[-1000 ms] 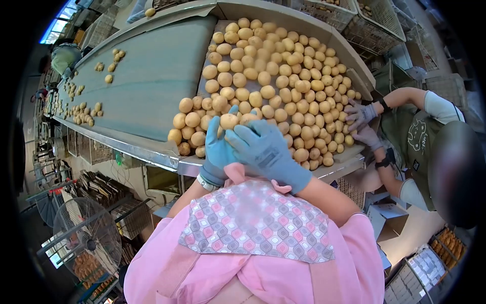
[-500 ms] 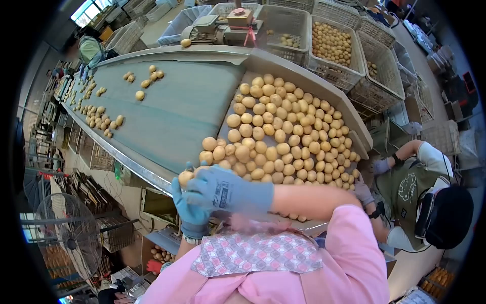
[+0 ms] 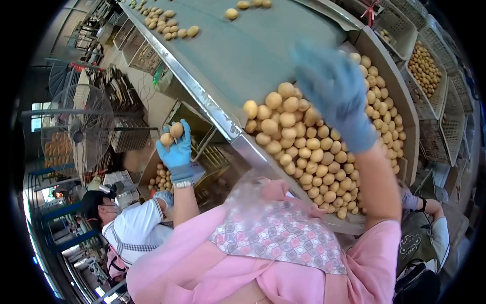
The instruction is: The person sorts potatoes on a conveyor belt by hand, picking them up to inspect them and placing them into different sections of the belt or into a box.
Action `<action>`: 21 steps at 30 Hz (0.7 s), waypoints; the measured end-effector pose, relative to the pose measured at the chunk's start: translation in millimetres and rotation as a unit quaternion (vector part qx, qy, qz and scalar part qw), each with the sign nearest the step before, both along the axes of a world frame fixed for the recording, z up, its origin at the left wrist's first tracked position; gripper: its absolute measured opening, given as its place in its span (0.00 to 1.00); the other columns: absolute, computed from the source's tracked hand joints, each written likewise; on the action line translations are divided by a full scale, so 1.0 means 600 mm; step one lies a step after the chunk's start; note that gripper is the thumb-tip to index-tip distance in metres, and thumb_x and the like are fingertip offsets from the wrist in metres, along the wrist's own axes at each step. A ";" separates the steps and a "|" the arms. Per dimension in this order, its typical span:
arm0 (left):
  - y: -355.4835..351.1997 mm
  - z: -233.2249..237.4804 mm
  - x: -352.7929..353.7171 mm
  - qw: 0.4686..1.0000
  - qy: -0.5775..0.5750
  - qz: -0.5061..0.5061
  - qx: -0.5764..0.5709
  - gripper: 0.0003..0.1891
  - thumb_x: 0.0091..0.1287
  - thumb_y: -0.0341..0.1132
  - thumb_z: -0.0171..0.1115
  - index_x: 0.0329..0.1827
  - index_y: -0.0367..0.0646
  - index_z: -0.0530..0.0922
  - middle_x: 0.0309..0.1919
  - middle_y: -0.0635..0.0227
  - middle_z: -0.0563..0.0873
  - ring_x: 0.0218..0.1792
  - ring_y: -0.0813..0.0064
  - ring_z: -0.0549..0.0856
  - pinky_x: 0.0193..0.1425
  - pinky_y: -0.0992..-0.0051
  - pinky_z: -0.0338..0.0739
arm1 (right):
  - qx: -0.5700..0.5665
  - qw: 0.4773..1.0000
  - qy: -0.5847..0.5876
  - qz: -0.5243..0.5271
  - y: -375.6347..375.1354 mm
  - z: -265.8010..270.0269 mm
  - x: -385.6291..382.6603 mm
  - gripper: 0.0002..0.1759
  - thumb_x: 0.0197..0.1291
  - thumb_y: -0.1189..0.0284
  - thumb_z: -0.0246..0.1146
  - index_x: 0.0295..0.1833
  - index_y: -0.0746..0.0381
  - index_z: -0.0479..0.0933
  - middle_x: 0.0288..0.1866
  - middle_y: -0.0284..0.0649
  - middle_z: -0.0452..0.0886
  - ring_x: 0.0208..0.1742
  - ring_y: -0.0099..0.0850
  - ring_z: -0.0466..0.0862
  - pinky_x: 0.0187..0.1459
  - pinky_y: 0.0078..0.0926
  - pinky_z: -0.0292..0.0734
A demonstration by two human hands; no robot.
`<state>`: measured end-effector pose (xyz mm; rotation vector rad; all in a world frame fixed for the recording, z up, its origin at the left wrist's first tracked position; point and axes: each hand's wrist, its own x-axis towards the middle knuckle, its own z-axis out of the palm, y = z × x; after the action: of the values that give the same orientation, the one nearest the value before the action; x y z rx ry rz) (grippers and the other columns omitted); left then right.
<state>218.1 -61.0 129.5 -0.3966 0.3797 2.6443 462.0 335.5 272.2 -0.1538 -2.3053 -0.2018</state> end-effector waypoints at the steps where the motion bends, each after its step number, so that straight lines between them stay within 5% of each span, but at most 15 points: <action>1: -0.020 -0.028 -0.033 0.999 -0.029 0.011 -0.025 0.30 0.77 0.49 0.62 0.71 0.34 0.74 0.73 0.42 0.75 0.76 0.35 0.70 0.83 0.29 0.64 | -0.090 0.995 -0.044 0.009 -0.047 -0.025 0.039 0.21 0.63 0.71 0.73 0.63 0.52 0.86 0.64 0.34 0.86 0.55 0.38 0.84 0.55 0.36 0.80; 3: -0.069 -0.085 -0.089 0.990 -0.097 0.041 -0.091 0.30 0.77 0.49 0.59 0.73 0.34 0.72 0.75 0.42 0.73 0.77 0.37 0.70 0.82 0.28 0.64 | -0.238 0.967 -0.088 -0.003 -0.121 -0.077 0.112 0.22 0.63 0.71 0.73 0.63 0.53 0.85 0.65 0.36 0.86 0.56 0.39 0.84 0.57 0.37 0.80; 6: -0.023 -0.254 -0.181 0.969 -0.184 -0.011 -0.166 0.29 0.78 0.49 0.53 0.75 0.39 0.72 0.75 0.48 0.74 0.77 0.46 0.71 0.80 0.26 0.63 | -0.318 0.937 -0.094 -0.111 -0.179 -0.180 0.232 0.21 0.63 0.71 0.72 0.62 0.55 0.86 0.64 0.39 0.86 0.57 0.40 0.85 0.59 0.38 0.80; 7: -0.086 -0.316 -0.235 0.933 -0.029 -0.105 -0.342 0.30 0.78 0.53 0.52 0.75 0.42 0.73 0.75 0.52 0.76 0.75 0.49 0.74 0.80 0.32 0.65 | -0.340 0.926 -0.100 -0.133 -0.194 -0.201 0.255 0.20 0.63 0.72 0.72 0.62 0.56 0.86 0.64 0.40 0.86 0.57 0.41 0.85 0.59 0.39 0.80; 8: -0.141 -0.367 -0.281 0.836 0.114 -0.161 -0.512 0.31 0.77 0.57 0.51 0.75 0.46 0.75 0.74 0.55 0.78 0.72 0.51 0.78 0.81 0.38 0.66 | -0.365 0.914 -0.114 -0.134 -0.206 -0.214 0.277 0.20 0.64 0.71 0.71 0.62 0.56 0.86 0.64 0.40 0.86 0.57 0.41 0.85 0.59 0.39 0.80; 11: 0.003 -0.270 -0.322 0.871 0.052 -0.277 -0.402 0.39 0.80 0.62 0.45 0.82 0.42 0.68 0.80 0.56 0.74 0.78 0.52 0.74 0.85 0.53 0.64 | -0.433 0.866 -0.117 -0.222 -0.268 -0.272 0.384 0.19 0.67 0.71 0.68 0.63 0.57 0.85 0.61 0.40 0.88 0.57 0.42 0.85 0.60 0.41 0.80; 12: 0.086 -0.281 -0.343 0.815 0.136 -0.117 -0.550 0.34 0.83 0.52 0.51 0.84 0.40 0.64 0.78 0.53 0.73 0.76 0.52 0.73 0.83 0.52 0.66 | -0.430 0.851 -0.108 -0.279 -0.286 -0.288 0.420 0.19 0.67 0.71 0.67 0.64 0.57 0.84 0.60 0.40 0.88 0.57 0.42 0.86 0.60 0.41 0.80; 15: 0.258 -0.064 -0.220 0.642 0.511 0.015 -0.571 0.31 0.85 0.45 0.51 0.82 0.33 0.63 0.79 0.49 0.71 0.78 0.55 0.71 0.82 0.60 0.65 | -0.424 0.832 -0.056 -0.352 -0.326 -0.333 0.449 0.19 0.68 0.72 0.67 0.64 0.57 0.84 0.56 0.41 0.89 0.53 0.43 0.86 0.58 0.42 0.80; 17: 0.363 0.039 -0.138 0.644 0.571 -0.126 -0.494 0.30 0.83 0.42 0.54 0.80 0.31 0.66 0.78 0.50 0.73 0.77 0.56 0.71 0.81 0.60 0.66 | -0.432 0.812 -0.018 -0.392 -0.334 -0.345 0.453 0.19 0.68 0.72 0.66 0.64 0.57 0.84 0.55 0.42 0.89 0.52 0.43 0.86 0.56 0.42 0.80; 19: 0.431 0.099 -0.026 0.499 0.727 -0.181 -0.436 0.27 0.78 0.37 0.59 0.76 0.31 0.72 0.78 0.51 0.74 0.77 0.55 0.73 0.81 0.59 0.66 | -0.414 0.807 0.023 -0.420 -0.337 -0.342 0.431 0.19 0.68 0.73 0.67 0.63 0.58 0.85 0.53 0.44 0.89 0.48 0.44 0.86 0.53 0.42 0.81; 21: 0.469 0.085 0.051 0.297 0.814 -0.324 -0.381 0.27 0.73 0.36 0.64 0.73 0.34 0.76 0.78 0.50 0.74 0.77 0.51 0.73 0.81 0.58 0.66 | -0.421 0.799 0.049 -0.426 -0.333 -0.343 0.451 0.18 0.68 0.73 0.67 0.62 0.58 0.85 0.52 0.44 0.89 0.48 0.45 0.86 0.53 0.42 0.81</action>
<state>248.5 220.6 180.8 1.9366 1.7512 0.7708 732.6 135.6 66.1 -1.6130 -1.8961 0.4042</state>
